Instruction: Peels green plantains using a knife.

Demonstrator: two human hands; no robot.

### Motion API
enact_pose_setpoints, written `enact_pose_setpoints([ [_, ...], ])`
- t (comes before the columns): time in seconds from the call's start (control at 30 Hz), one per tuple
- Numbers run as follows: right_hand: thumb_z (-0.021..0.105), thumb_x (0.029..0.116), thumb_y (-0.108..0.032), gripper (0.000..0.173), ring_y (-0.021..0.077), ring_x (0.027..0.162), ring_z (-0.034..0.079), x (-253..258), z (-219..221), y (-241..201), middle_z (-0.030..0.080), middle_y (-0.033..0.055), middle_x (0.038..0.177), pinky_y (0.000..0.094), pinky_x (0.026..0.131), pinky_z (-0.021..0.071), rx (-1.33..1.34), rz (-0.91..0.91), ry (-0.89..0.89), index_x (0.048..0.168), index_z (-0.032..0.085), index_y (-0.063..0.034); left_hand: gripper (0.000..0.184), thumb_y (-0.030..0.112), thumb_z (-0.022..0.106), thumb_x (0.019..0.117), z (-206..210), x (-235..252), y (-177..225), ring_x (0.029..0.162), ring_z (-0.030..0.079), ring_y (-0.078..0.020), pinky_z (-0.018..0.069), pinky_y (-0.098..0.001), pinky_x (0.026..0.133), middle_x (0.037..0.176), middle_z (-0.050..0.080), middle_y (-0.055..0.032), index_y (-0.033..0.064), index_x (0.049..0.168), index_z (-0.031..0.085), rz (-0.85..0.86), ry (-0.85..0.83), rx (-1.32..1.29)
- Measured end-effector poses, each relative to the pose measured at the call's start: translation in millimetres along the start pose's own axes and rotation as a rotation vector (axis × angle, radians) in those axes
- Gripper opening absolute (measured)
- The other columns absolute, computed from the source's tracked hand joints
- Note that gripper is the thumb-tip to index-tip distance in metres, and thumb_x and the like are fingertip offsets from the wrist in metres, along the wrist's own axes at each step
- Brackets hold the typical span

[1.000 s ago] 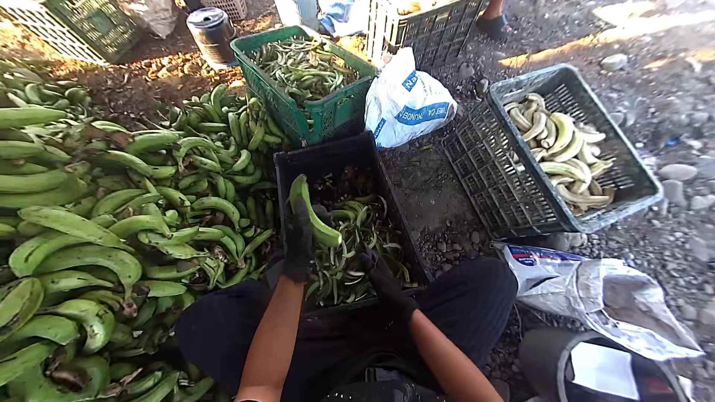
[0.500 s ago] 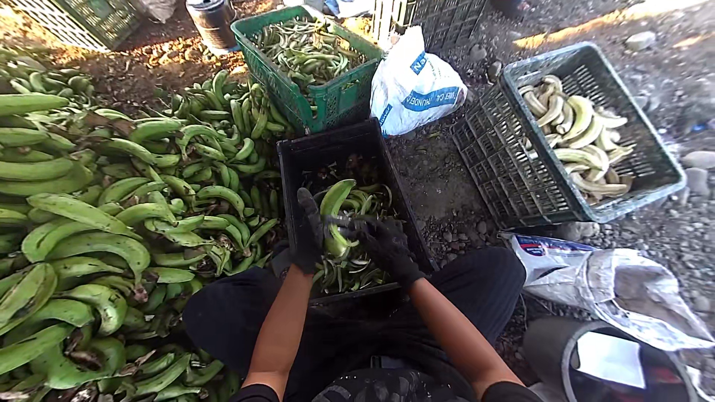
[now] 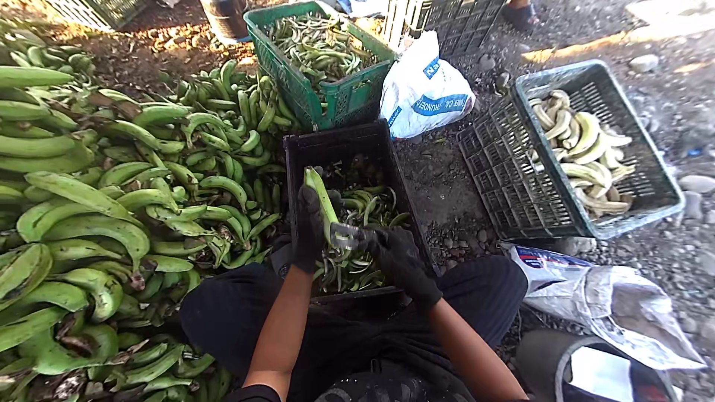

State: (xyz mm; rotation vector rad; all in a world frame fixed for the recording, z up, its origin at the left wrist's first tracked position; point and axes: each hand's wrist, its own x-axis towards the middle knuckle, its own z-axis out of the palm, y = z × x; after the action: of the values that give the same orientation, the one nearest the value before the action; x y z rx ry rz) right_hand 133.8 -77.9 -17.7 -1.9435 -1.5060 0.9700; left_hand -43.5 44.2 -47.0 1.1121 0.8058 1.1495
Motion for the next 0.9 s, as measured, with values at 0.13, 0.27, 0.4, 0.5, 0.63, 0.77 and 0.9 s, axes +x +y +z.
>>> enact_pose_setpoints([
  [0.13,0.048,0.0946,-0.066,0.062,0.0443,0.119,0.058,7,12,1,0.068,0.0211,0.121,0.0663,0.096,0.0446,-0.067,0.059,0.055,0.132,0.07,-0.0224,0.072,0.075,0.04,0.0954,3,-13,-1,0.08,0.069,-0.0137,0.0593,-0.0306,0.067,0.107,0.072,-0.0031,0.0329,0.154,0.037,-0.035,-0.078,0.007],
  [0.27,0.047,0.0939,-0.073,0.065,0.0474,0.127,0.052,75,0,0,0.06,0.0237,0.134,0.0713,0.093,0.044,-0.109,0.171,0.298,0.138,0.064,-0.0282,0.057,0.056,0.019,0.1077,34,-29,10,0.065,0.063,-0.0088,0.0559,-0.0272,0.057,0.082,0.066,-0.0001,0.0184,0.125,0.058,-0.369,-0.146,0.045],
  [0.4,0.039,0.0912,-0.08,0.071,0.041,0.117,0.061,92,-27,-11,0.064,0.0193,0.13,0.0677,0.088,0.0477,-0.059,0.141,0.309,0.135,0.065,-0.0309,0.066,0.064,0.025,0.1032,26,-21,1,0.067,0.068,-0.0155,0.0595,-0.0323,0.06,0.086,0.071,-0.0052,0.0156,0.143,0.046,-0.337,-0.155,-0.08],
  [0.5,0.038,0.0985,-0.072,0.065,0.0407,0.116,0.06,61,-8,-3,0.066,0.0179,0.123,0.0678,0.089,0.0475,-0.077,0.033,0.2,0.134,0.065,-0.025,0.07,0.071,0.035,0.0993,1,-10,-9,0.1,0.068,-0.015,0.0604,-0.0385,0.082,0.125,0.067,-0.0006,0.0275,0.153,0.041,-0.057,0.03,-0.028],
  [0.63,0.041,0.0938,-0.073,0.07,0.0434,0.119,0.059,11,26,-2,0.068,0.0197,0.124,0.0666,0.096,0.045,-0.071,0.066,0.108,0.139,0.065,-0.0257,0.062,0.067,0.042,0.0986,6,-2,-6,0.094,0.068,-0.0161,0.0586,-0.0381,0.081,0.117,0.067,0.0012,0.0355,0.152,0.034,0.155,0.324,-0.148],
  [0.77,0.051,0.0965,-0.059,0.058,0.0487,0.121,0.056,12,24,-1,0.066,0.0245,0.124,0.0689,0.095,0.0432,-0.068,0.083,0.158,0.137,0.067,-0.0207,0.061,0.069,0.029,0.1018,6,-10,-3,0.09,0.069,-0.0154,0.0598,-0.0365,0.075,0.116,0.069,-0.0001,0.0353,0.152,0.034,0.019,0.196,0.054],
  [0.9,0.037,0.1029,-0.063,0.055,0.0333,0.114,0.064,76,-3,11,0.072,0.0109,0.114,0.0626,0.095,0.0471,-0.107,0.095,0.193,0.121,0.072,-0.0243,0.05,0.033,0.022,0.1129,35,-22,25,0.106,0.061,-0.0174,0.0521,-0.0389,0.094,0.123,0.062,-0.017,0.0027,0.144,0.047,-0.392,-0.294,0.595],
])
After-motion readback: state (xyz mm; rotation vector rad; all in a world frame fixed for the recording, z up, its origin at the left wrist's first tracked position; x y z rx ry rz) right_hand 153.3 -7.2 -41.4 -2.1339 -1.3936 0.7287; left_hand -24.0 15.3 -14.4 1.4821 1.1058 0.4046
